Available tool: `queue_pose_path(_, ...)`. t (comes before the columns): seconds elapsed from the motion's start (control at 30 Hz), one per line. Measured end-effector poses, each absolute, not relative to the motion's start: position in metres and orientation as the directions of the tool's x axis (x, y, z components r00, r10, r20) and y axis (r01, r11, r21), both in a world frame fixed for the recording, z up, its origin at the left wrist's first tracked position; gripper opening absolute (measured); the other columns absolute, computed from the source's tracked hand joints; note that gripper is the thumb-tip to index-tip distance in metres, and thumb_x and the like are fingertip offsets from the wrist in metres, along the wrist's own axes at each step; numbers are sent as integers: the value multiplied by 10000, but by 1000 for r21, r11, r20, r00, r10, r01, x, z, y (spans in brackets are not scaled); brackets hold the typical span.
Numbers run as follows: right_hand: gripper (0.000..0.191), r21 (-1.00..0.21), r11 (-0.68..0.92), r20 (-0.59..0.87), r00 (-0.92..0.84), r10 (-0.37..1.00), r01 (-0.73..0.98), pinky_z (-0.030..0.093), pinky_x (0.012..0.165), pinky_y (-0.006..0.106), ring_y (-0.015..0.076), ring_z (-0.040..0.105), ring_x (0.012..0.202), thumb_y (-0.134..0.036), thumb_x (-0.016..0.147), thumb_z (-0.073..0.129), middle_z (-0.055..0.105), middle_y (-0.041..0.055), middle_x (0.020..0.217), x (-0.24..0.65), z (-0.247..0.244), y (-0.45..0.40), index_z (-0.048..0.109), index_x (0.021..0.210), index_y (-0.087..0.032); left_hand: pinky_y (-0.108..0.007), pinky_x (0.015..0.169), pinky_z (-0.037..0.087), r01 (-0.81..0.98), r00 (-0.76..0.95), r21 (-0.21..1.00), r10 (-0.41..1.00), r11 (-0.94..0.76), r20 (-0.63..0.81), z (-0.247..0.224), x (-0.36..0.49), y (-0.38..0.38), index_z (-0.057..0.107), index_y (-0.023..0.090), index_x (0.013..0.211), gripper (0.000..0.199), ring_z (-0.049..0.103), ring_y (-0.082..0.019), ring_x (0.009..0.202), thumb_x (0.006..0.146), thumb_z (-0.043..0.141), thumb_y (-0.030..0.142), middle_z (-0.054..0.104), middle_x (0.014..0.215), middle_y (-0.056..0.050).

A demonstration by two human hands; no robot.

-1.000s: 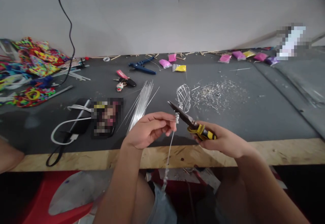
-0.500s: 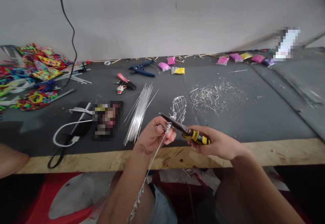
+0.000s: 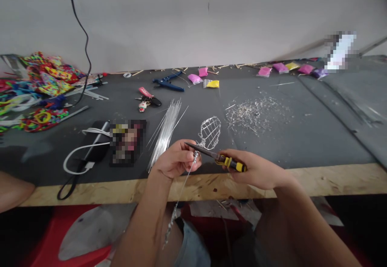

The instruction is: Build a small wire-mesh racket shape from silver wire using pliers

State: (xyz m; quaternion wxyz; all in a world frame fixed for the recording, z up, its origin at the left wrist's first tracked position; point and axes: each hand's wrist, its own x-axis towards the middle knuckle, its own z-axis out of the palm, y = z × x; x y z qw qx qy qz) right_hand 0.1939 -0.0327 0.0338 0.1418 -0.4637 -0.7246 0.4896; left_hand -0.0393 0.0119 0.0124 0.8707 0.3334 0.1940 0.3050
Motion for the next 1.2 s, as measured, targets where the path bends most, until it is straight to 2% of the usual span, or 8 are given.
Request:
queue_pose_path(0.27,498,-805,116,-224,-479,849,582,430,783,337,216,572,919,-99,680,482,626,48,1082,191,34,-33,530,1161,-221,-180,414,312,-239,642,787,700,569,-311,19,-41,13,595,134,679,139,481,-80,468,607,704,180,560,497,-1)
queue_pose_path(0.43,465,-777,84,-241,-417,877,624,424,779,336,218,570,905,-111,685,471,625,60,1066,187,31,-34,535,1136,-205,-190,459,345,-125,536,824,736,553,-413,15,-40,15,568,128,632,124,485,-69,477,620,680,179,568,535,-3)
queue_pose_path(0.6,483,-736,45,-251,-334,909,676,416,801,360,244,568,941,-140,686,477,607,95,1115,182,24,-34,517,1165,-188,-197,491,360,-68,417,869,805,490,-422,13,-35,16,539,138,649,117,499,-72,503,677,638,193,562,558,6)
queue_pose_path(0.77,506,-747,25,-232,-296,926,664,418,791,350,238,569,935,-137,681,475,610,94,1099,180,21,-31,500,1183,-186,-259,606,468,-226,410,847,836,481,-365,19,-30,14,510,155,718,93,561,-115,646,733,596,187,566,666,1)
queue_pose_path(0.83,499,-760,16,-228,-288,930,650,418,789,349,234,571,928,-132,680,476,613,87,1088,180,21,-30,502,1175,-192,-276,593,482,-301,451,809,823,505,-346,21,-29,12,505,160,764,95,580,-136,691,760,587,209,572,733,-14)
queue_pose_path(0.97,492,-782,2,-225,-285,932,624,416,793,346,223,565,922,-122,682,475,613,72,1068,181,20,-28,503,1166,-203,-181,444,371,-377,484,759,811,532,-328,20,-29,11,494,164,801,146,527,-78,556,799,581,282,569,753,-18)
queue_pose_path(1.1,477,-798,-7,-240,-306,921,602,413,791,346,211,558,904,-132,698,488,610,62,1046,181,19,-26,499,1169,-211,-141,423,294,-391,431,762,834,517,-345,19,-28,10,480,158,757,190,440,-19,478,789,614,289,540,702,6)
queue_pose_path(1.2,501,-845,-40,-253,-332,909,534,414,796,341,197,560,906,-144,725,498,602,52,1053,180,17,-26,436,1214,-233,-127,418,274,-409,394,750,842,520,-369,19,-26,10,479,151,743,199,406,-1,461,777,631,275,529,688,12)
